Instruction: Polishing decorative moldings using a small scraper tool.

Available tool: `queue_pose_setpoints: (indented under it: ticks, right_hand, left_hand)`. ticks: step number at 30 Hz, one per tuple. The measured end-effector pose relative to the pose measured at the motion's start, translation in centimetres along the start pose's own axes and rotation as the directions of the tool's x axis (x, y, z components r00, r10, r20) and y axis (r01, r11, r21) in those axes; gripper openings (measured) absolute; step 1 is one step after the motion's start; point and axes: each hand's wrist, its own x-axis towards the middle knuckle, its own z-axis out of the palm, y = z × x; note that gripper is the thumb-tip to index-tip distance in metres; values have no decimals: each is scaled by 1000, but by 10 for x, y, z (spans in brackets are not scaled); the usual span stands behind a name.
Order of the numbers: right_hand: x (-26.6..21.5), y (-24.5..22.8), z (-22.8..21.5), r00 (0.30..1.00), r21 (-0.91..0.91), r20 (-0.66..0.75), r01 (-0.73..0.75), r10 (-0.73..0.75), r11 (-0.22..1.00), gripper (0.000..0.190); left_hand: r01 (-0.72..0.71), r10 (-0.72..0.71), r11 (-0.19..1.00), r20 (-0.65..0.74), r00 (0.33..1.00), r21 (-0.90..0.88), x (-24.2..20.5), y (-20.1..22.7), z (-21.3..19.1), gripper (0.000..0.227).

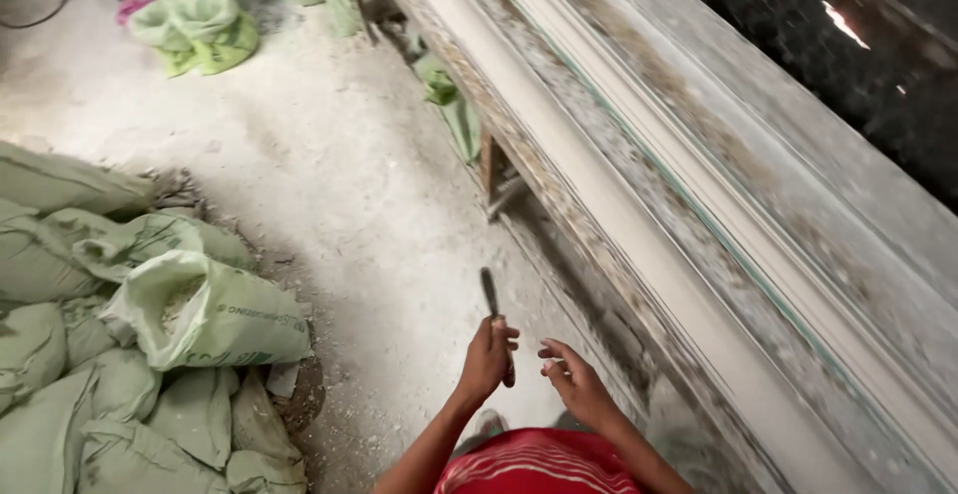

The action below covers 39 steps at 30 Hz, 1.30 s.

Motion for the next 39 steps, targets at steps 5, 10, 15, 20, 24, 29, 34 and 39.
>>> queue_pose_setpoints:
  ticks: [5, 10, 15, 20, 24, 29, 34, 39]
  right_hand:
    - [97, -10, -1, 995, 107, 101, -16, 5, 994, 41]
    - [211, -38, -6, 990, 165, 133, -61, 39, 984, 33]
    - [323, -70, -23, 992, -190, 107, 81, -61, 978, 55]
    - [426, -135, -46, 980, -244, 181, 124, -81, 962, 47]
    - [482, -186, -50, 973, -257, 197, 166, -117, 952, 32]
    - [573, -172, -32, 957, -119, 184, 250, -226, 961, 29]
    - [657, -220, 9, 994, -351, 97, -5, 42, 936, 28]
    - [739, -282, 36, 985, -196, 161, 100, -69, 975, 32]
  left_hand:
    - [147, -168, 980, -170, 971, -131, 34, 3, -41, 44]
    - [179, -203, 975, -195, 959, -135, 107, 13, -72, 46]
    - [336, -368, 916, -128, 921, -218, 196, 56, -108, 54]
    - [265, -296, 950, -212, 931, -163, 286, 94, -140, 54]
    - [118, -212, 954, -343, 915, -276, 354, 67, -161, 47]
    - [225, -355, 895, -310, 882, -384, 425, 42, -204, 40]
    - [189, -271, 931, -243, 932, -312, 527, 36, -279, 41]
    - [162, -182, 977, -148, 972, -138, 636, 141, -366, 41]
